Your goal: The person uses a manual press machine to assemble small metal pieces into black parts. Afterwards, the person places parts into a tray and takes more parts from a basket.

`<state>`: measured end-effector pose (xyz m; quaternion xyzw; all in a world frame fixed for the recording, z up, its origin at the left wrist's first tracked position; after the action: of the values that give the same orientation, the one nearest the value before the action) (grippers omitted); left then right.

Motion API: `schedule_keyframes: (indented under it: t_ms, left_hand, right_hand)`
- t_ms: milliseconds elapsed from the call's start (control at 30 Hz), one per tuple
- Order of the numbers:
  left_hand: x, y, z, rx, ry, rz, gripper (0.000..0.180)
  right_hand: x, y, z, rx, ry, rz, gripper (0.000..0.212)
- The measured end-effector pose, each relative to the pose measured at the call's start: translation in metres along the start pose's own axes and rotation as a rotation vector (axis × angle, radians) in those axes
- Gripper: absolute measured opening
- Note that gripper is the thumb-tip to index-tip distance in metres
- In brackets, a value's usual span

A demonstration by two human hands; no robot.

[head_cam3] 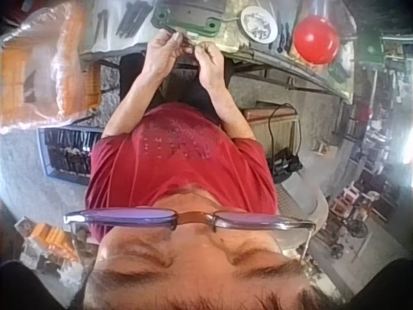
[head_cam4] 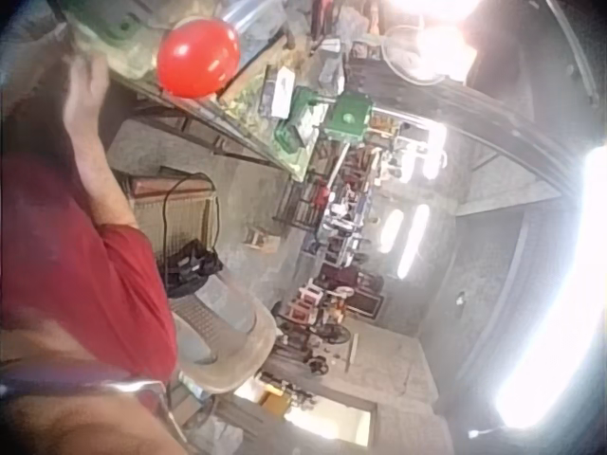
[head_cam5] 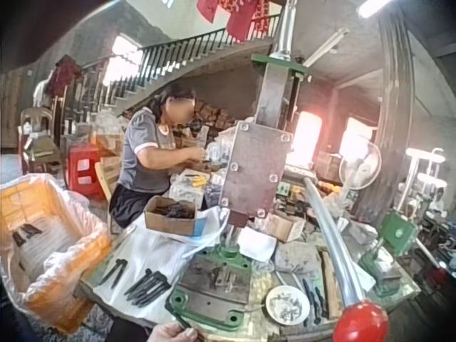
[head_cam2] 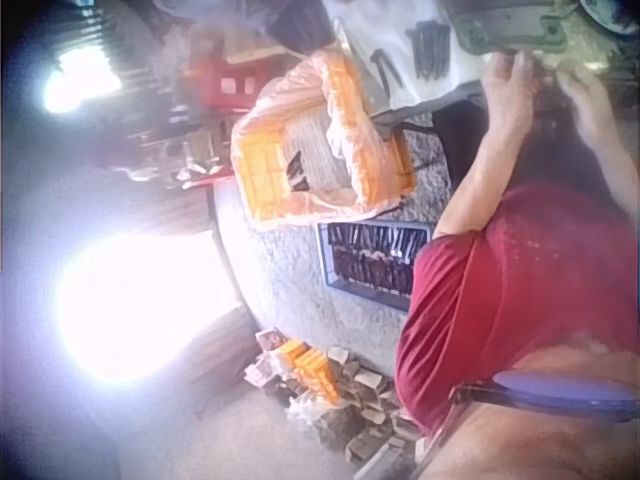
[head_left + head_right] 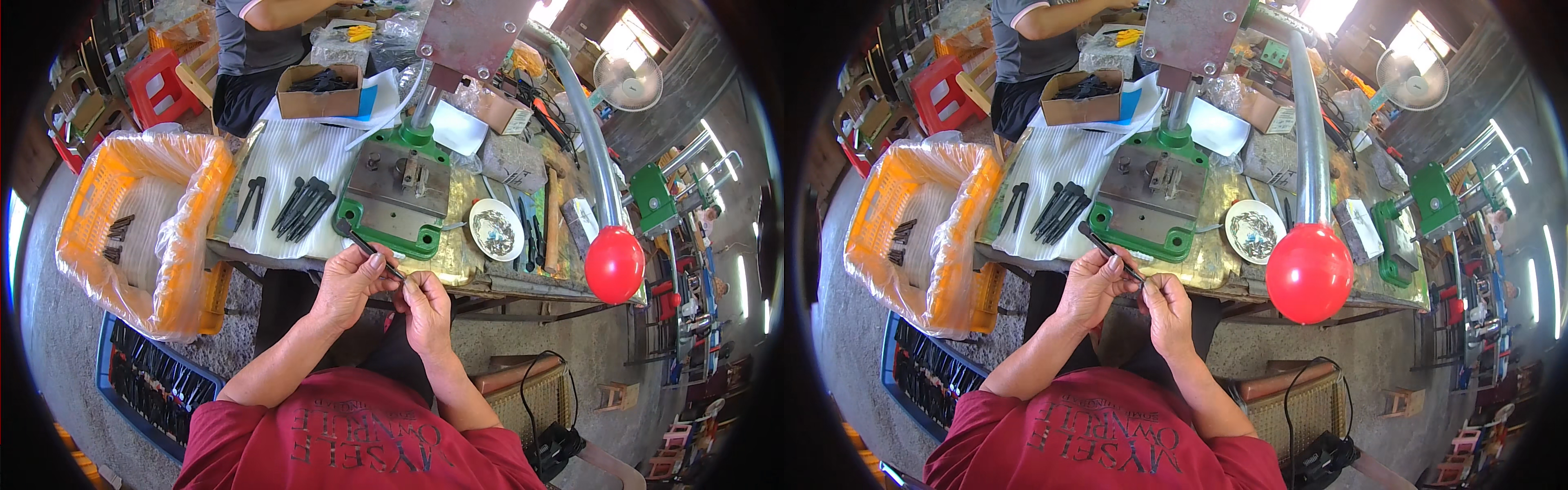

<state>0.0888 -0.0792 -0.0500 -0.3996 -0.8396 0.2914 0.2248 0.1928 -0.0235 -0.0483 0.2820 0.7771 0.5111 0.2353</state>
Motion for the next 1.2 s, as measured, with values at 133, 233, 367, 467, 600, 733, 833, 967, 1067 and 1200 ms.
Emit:
schedule_keyframes:
  t_ms: [133, 233, 367, 467, 600, 733, 833, 967, 1067, 1200]
  left_hand:
    - [-0.001, 0.002, 0.001, 0.006, 0.000, 0.002, 0.015]
    - [-0.002, 0.002, 0.000, 0.037, 0.003, -0.013, 0.016]
    - [-0.003, -0.002, -0.001, 0.184, 0.017, -0.085, 0.016]
    - [-0.003, -0.001, -0.002, 0.206, 0.026, -0.135, 0.016]
    - [-0.004, 0.001, -0.001, 0.191, 0.042, -0.169, 0.016]
    - [-0.004, -0.002, -0.003, 0.316, 0.054, -0.198, 0.014]
    - [-0.003, 0.001, -0.002, 0.172, 0.010, -0.110, 0.014]
    - [-0.005, -0.002, -0.004, 0.345, 0.048, -0.206, 0.013]
    - [-0.003, 0.001, -0.002, 0.226, 0.020, -0.108, 0.013]
    - [-0.004, 0.003, 0.000, 0.239, 0.007, -0.086, 0.012]
  right_hand:
    - [0.000, -0.002, 0.001, 0.004, -0.007, -0.008, 0.013]
    - [-0.001, -0.004, 0.003, 0.019, 0.001, -0.018, 0.013]
    - [-0.002, -0.004, 0.001, 0.047, -0.005, -0.021, 0.014]
    - [-0.004, -0.003, -0.004, 0.163, 0.006, -0.065, 0.012]
    - [-0.005, -0.001, -0.006, 0.226, 0.001, -0.078, 0.012]
    - [-0.005, 0.001, -0.008, 0.238, -0.004, -0.090, 0.012]
    - [-0.005, 0.000, -0.007, 0.231, 0.000, -0.092, 0.012]
    - [-0.005, -0.001, -0.006, 0.254, 0.000, -0.094, 0.012]
    - [-0.003, 0.001, -0.008, 0.233, -0.027, -0.107, 0.012]
    - [-0.004, -0.004, -0.005, 0.156, -0.003, -0.068, 0.013]
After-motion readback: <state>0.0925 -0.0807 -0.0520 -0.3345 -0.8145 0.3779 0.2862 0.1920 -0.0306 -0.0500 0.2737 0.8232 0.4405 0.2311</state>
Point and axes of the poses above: each hand's wrist, its own x-axis towards the middle knuckle, its own z-axis out of the back of the hand, y = z × x, the point moved 3 cm from there along x, towards the middle knuckle, and after that the axes turned 10 degrees about -z, right-handed, at the moved point
